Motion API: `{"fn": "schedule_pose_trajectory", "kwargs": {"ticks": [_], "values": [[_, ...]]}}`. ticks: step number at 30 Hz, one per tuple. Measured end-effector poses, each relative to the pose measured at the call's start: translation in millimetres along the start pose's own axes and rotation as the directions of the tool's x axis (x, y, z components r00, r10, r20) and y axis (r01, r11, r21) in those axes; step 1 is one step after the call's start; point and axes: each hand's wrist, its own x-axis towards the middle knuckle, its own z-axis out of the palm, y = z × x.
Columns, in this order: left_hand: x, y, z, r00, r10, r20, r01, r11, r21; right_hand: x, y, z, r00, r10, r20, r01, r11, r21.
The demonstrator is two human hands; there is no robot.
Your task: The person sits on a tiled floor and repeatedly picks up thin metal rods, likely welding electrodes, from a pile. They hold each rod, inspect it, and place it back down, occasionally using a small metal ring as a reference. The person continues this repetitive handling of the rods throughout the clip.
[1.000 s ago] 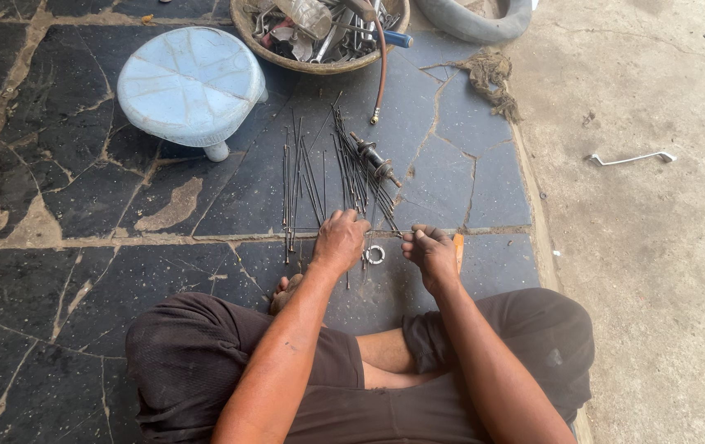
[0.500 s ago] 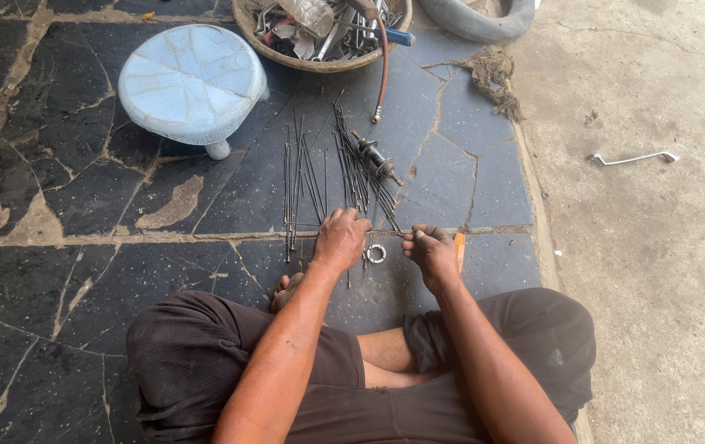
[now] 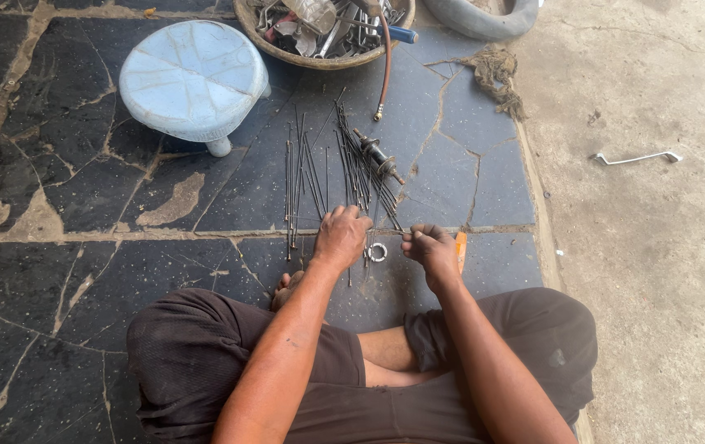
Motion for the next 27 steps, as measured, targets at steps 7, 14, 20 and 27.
{"fn": "schedule_pose_trajectory", "kwargs": {"ticks": [7, 14, 20, 27], "values": [[2, -6, 7, 1.000, -0.022, 0.002, 0.022, 0.998, -0.060, -3, -3, 3, 1.000, -0.008, 0.000, 0.008, 1.000, -0.024], [1, -9, 8, 0.998, -0.037, 0.042, 0.041, 0.994, -0.106, 3, 2, -1, 0.999, 0.017, -0.032, -0.023, 0.982, -0.187], [2, -6, 5, 0.997, -0.031, 0.072, 0.040, 0.990, -0.136, 7, 5, -2, 0.995, 0.016, -0.094, -0.040, 0.965, -0.259], [2, -4, 3, 0.997, -0.038, 0.063, 0.045, 0.991, -0.125, 7, 4, 0, 0.996, -0.017, -0.083, -0.006, 0.963, -0.270]]}}
